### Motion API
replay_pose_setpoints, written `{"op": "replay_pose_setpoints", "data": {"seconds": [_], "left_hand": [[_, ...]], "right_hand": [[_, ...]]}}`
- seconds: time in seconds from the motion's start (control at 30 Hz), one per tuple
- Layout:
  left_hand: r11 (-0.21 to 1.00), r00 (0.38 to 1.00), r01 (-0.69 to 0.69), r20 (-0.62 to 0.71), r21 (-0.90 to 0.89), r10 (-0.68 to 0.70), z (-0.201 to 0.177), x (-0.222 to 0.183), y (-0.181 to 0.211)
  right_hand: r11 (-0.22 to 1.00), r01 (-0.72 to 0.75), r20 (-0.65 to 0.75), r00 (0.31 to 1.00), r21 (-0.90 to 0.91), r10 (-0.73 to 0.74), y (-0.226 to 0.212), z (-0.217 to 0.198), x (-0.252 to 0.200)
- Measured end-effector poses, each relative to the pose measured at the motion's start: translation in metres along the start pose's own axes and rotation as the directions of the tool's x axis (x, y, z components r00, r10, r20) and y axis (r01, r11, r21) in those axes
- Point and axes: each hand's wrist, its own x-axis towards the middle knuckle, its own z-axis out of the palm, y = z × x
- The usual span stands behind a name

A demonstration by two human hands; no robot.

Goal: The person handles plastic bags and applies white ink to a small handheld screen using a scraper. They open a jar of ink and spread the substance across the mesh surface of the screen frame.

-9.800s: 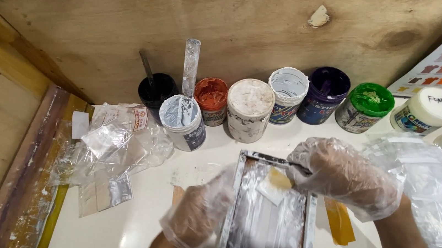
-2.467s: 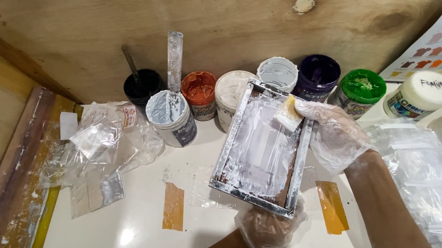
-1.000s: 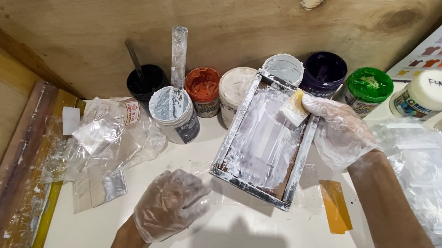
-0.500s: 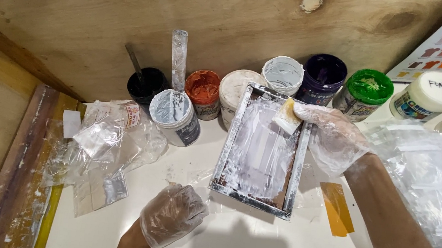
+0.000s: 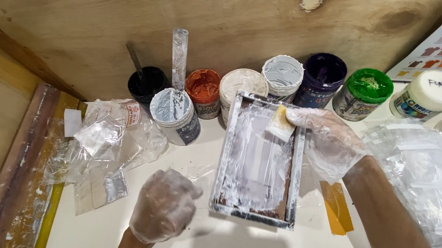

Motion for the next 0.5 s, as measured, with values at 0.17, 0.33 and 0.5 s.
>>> {"op": "replay_pose_setpoints", "data": {"seconds": [0.17, 0.33, 0.5], "left_hand": [[0.249, 0.597, -0.747, 0.457, 0.617, 0.659, -0.013, 0.007, 0.017], [0.562, 0.814, -0.558, 0.27, 0.61, 0.515, 0.004, 0.001, 0.015], [0.216, 0.776, 0.36, -0.42, 0.908, 0.47, 0.045, 0.005, 0.011]], "right_hand": [[0.998, 0.069, 0.167, 0.984, 0.0, -0.068, 0.02, 0.0, 0.008], [0.994, 0.074, 0.247, 0.968, -0.083, -0.051, 0.017, 0.031, -0.015], [0.996, 0.028, 0.407, 0.913, -0.089, 0.01, 0.048, 0.045, 0.009]]}}
